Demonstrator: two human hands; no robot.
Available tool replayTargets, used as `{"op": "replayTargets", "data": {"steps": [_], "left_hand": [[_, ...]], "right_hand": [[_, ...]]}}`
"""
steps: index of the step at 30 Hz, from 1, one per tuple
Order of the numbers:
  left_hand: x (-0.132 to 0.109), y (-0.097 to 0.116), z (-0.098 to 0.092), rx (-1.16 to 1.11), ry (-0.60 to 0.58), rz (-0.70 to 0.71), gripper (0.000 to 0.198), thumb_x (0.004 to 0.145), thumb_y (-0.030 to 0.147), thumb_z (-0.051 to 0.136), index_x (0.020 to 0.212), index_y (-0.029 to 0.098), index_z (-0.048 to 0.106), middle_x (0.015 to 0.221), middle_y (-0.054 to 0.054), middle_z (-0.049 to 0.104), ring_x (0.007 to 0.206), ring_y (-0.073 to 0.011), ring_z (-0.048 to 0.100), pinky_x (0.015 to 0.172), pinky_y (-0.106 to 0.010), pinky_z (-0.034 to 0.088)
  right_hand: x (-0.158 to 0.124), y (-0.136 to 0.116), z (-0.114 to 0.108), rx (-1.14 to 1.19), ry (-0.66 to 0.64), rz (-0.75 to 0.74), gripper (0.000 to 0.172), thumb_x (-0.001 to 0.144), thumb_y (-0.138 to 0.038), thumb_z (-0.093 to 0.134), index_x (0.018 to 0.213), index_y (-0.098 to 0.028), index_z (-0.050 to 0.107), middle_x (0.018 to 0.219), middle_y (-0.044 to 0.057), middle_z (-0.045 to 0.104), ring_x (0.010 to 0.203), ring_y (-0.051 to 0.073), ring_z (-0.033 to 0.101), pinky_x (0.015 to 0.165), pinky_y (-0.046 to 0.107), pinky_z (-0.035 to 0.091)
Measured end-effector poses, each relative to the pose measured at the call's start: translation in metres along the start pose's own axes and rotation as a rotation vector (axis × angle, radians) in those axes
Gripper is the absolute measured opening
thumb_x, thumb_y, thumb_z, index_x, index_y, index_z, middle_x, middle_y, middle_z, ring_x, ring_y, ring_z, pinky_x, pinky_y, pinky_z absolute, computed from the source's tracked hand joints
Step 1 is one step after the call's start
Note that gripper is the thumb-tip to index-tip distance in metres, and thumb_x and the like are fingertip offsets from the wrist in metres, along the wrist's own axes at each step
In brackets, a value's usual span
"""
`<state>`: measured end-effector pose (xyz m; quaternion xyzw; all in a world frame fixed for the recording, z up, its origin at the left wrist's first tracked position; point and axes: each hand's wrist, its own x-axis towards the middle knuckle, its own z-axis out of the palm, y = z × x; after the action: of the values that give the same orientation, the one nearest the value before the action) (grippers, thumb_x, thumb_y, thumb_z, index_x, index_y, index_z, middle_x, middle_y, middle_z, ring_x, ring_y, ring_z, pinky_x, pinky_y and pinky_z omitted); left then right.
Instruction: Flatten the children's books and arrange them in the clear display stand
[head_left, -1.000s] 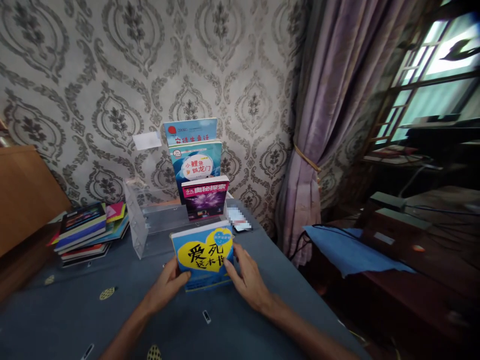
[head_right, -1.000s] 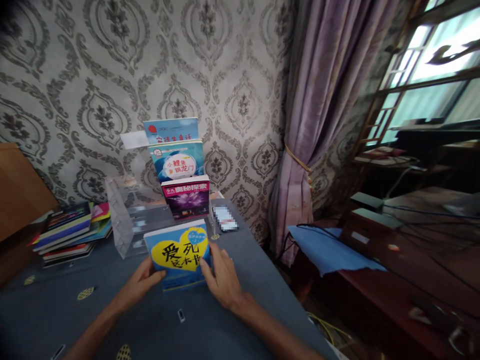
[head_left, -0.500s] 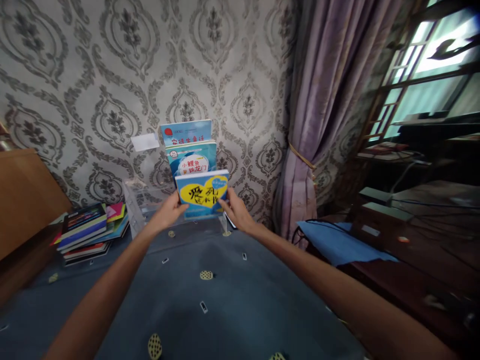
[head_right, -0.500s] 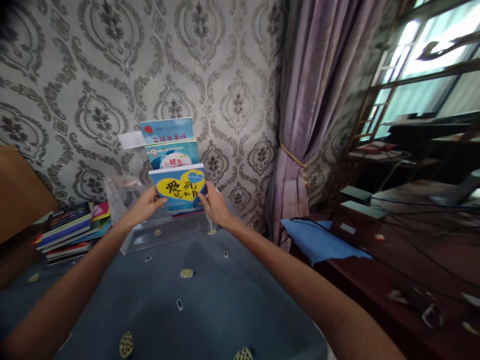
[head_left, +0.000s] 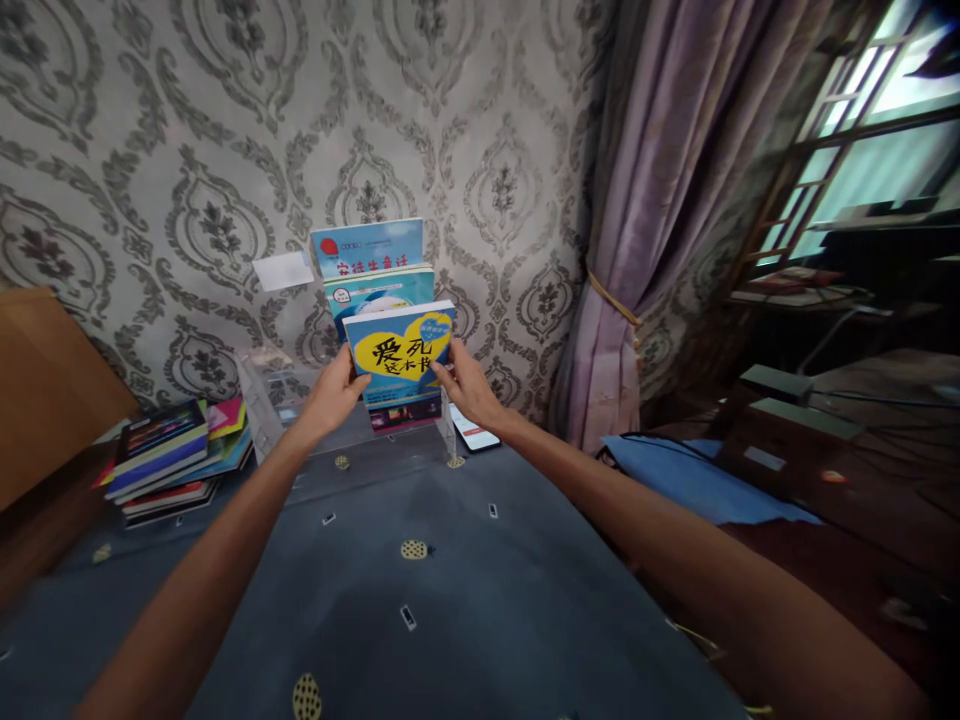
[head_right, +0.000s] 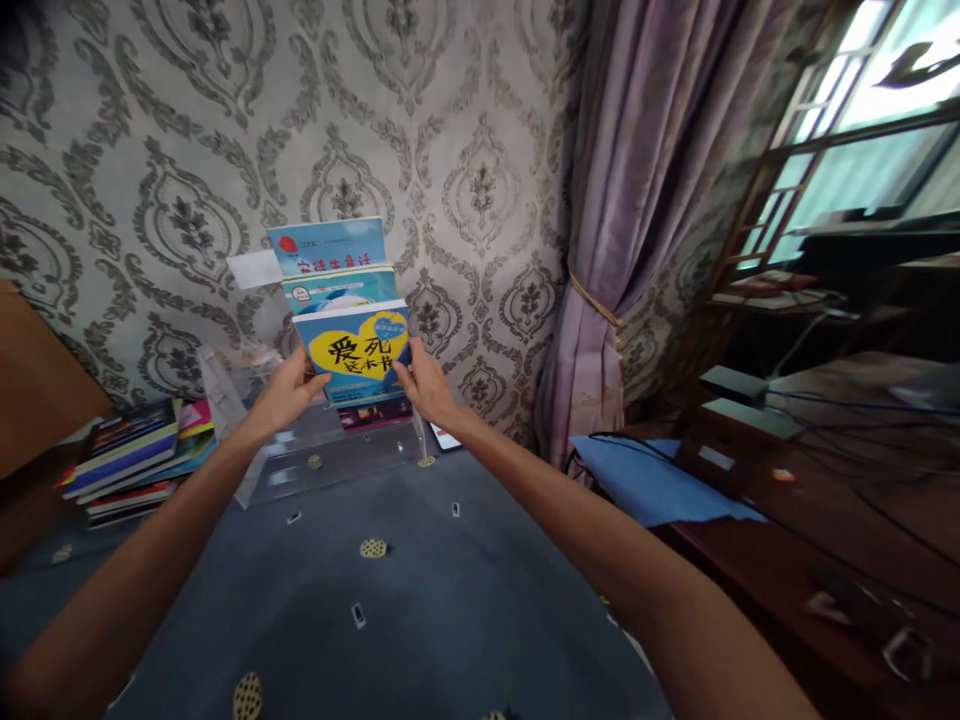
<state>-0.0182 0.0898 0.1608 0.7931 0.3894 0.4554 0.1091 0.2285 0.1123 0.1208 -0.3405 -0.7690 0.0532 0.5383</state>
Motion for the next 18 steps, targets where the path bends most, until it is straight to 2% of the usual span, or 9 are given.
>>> {"op": "replayTargets", "data": {"steps": [9,14,18], "left_hand": [[0.001,-0.005,0.007,0.083,0.000,-0.026,0.045,0.082,0.015,0.058,0.127,0.016,0.051,0.105,-0.007,0.068,0.095,-0.0236,0.065,0.087,-0.041,0.054],[-0.002,-0.005,0.008,0.246,0.002,-0.114,0.031,0.082,0.017,0.059,0.113,0.016,0.054,0.095,-0.007,0.068,0.085,-0.0236,0.065,0.077,-0.039,0.054],[-0.008,-0.005,0.012,0.362,-0.004,-0.155,0.023,0.083,0.019,0.060,0.104,0.018,0.051,0.090,-0.007,0.068,0.084,-0.0256,0.067,0.078,-0.039,0.053]], "right_hand": [[0.000,0.018,0.008,0.004,0.001,-0.020,0.022,0.099,-0.041,0.042,0.110,-0.023,0.045,0.092,0.007,0.060,0.080,0.024,0.058,0.072,0.038,0.051],[-0.001,0.026,0.010,-0.037,0.001,-0.051,0.019,0.098,-0.039,0.044,0.105,-0.022,0.048,0.093,0.008,0.060,0.086,0.025,0.057,0.078,0.040,0.050],[-0.004,0.034,0.013,-0.086,-0.021,-0.066,0.017,0.095,-0.035,0.047,0.104,-0.021,0.050,0.100,0.010,0.059,0.092,0.026,0.055,0.083,0.042,0.049]]}}
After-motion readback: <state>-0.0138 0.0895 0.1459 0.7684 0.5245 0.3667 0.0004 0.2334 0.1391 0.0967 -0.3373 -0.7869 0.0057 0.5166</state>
